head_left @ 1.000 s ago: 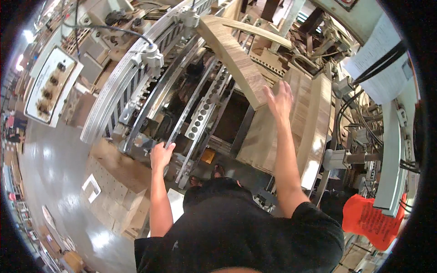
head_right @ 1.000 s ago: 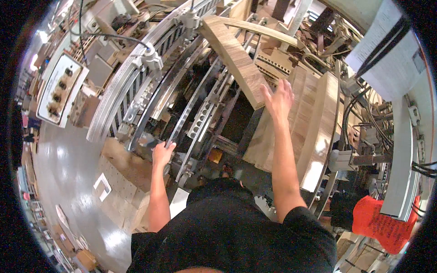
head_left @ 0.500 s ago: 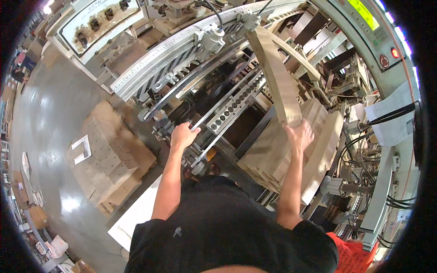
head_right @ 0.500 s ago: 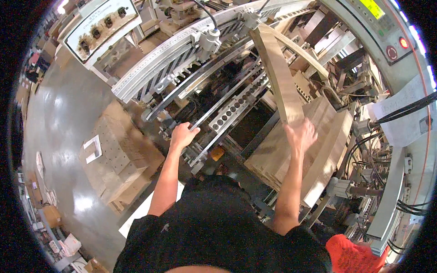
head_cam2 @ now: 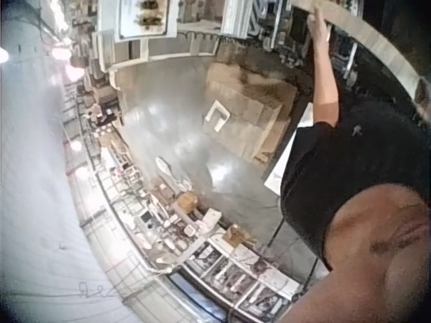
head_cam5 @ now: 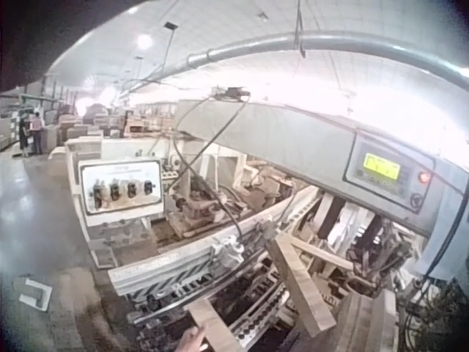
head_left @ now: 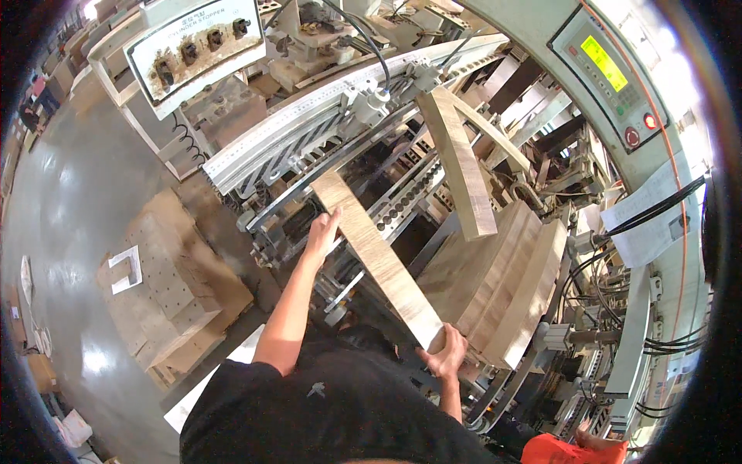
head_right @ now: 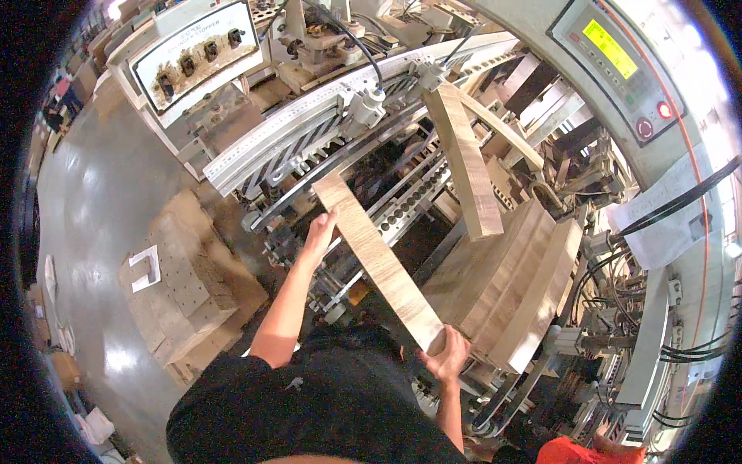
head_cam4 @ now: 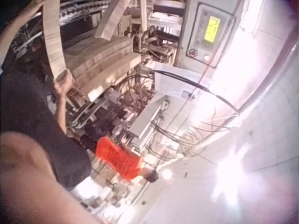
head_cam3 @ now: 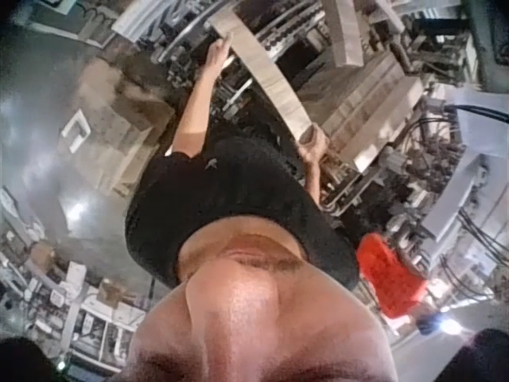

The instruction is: The person picks up wood planks and feeds them into an industrial wood processing machine and then moves several processed planks onto a stack.

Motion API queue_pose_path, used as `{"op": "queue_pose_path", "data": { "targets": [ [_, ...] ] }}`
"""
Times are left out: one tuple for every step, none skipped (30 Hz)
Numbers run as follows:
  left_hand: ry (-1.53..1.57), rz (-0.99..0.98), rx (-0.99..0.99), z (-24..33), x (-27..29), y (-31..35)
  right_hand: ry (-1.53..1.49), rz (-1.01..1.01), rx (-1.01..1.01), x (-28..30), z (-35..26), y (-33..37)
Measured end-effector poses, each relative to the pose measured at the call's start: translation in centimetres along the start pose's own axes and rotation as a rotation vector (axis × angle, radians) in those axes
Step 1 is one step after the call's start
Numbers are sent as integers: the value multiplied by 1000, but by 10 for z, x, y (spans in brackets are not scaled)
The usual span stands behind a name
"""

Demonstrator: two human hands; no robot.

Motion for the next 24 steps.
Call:
{"op": "queue_pose_path", "data": {
  "targets": [
    [178, -19, 107, 18, -16, 5, 7, -39, -61, -9, 8, -2],
    [125, 195, 49, 35, -20, 7, 1, -89, -100, -17, 11, -9],
    [90, 235, 16, 29, -17, -7, -3, -119, -103, -23, 9, -19],
    [55, 275, -15, 23, -15, -23, -6, -149, -107, -30, 7, -30],
    [-19, 339, -58, 19, -22, -35, 2, -147, -102, -33, 11, -40],
    [76, 269, -3, 18, -31, -44, 65, -90, -105, -32, 15, -49],
    [76, 256, 19, 20, -38, -52, 127, -33, -107, -30, 19, -58],
    [77, 257, 36, 11, -36, -68, 150, -8, -133, -30, 17, -70],
    [205, 114, 119, -5, -37, -89, 176, 19, -141, -32, 17, -82],
    [137, 143, 110, 1, -47, -94, 217, 59, -174, -30, 20, -91],
    [21, 182, 140, 3, -57, -95, 221, 62, -174, -30, 21, -99],
    [-105, 181, 179, 20, -82, -81, 262, 83, -265, -22, 31, -101],
    [-72, 151, 203, 20, -82, -91, 279, 85, -313, -22, 27, -107],
    [-72, 160, 202, 20, -78, -98, 275, 81, -306, -25, 23, -114],
    [-97, 168, 173, 25, -78, -104, 257, 66, -307, -27, 24, -123],
    [-123, 176, 144, 31, -78, -111, 239, 50, -308, -29, 26, -132],
    [-131, 160, 210, 32, -77, -118, 238, 48, -304, -30, 31, -137],
    [-135, 149, 211, 37, -84, -120, 247, 61, -284, -30, 39, -142],
    [-140, 176, 237, 41, -86, -118, 252, 70, -257, -32, 41, -149],
    [-145, 203, 263, 46, -87, -119, 251, 70, -262, -31, 47, -159],
    [-144, 210, 239, 45, -80, -125, 268, 52, -257, -32, 42, -168],
    [-150, 216, 250, 39, -77, -130, 291, 34, -257, -31, 37, -175],
    [-137, 249, 186, 37, -76, -135, 268, -3, -257, -32, 35, -180],
    [-121, 280, 119, 37, -79, -140, 246, -24, -298, -33, 35, -183]
  ]
}}
Point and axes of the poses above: each hand's wrist, its own y-axis away from the middle knuckle, its own x-axis out of the back of the hand, z = x × y, the point moved 5 cm from there along -y, towards the middle knuckle, and after that the axes turned 13 degrees about -y, right-handed, at the moved point
